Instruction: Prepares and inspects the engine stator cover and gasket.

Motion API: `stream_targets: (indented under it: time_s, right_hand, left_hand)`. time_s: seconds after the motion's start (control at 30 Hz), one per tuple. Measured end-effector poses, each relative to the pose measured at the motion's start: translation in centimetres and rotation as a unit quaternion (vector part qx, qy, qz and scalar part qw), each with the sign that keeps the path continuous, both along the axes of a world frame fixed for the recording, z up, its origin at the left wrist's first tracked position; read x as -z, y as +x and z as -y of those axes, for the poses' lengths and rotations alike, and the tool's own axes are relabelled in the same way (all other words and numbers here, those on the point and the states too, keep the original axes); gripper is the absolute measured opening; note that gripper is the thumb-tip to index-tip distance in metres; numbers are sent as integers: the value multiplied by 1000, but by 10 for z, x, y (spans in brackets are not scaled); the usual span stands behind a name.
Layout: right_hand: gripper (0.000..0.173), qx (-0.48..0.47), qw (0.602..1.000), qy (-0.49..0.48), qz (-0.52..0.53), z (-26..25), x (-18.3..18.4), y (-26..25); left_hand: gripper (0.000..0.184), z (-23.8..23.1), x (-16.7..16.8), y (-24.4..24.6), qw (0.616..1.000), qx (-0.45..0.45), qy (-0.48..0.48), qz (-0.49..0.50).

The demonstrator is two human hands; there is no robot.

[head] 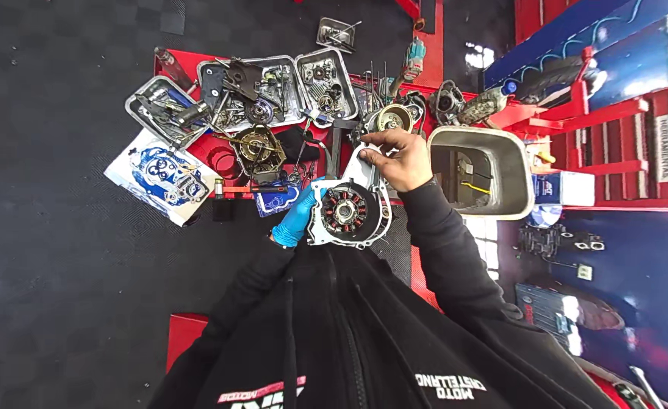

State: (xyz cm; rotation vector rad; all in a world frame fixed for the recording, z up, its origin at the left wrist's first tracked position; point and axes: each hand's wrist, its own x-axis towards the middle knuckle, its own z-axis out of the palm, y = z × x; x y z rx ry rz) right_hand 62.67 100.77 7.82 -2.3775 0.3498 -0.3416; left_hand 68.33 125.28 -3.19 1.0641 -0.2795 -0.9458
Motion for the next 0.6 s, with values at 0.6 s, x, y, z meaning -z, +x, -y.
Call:
stream_targets:
  time_s: [0.6]
  right_hand:
    - [29, -185, 970, -156, 1, -38, 3, -111]
  left_hand:
    - [40, 14, -24, 26, 999, -18, -42, 10]
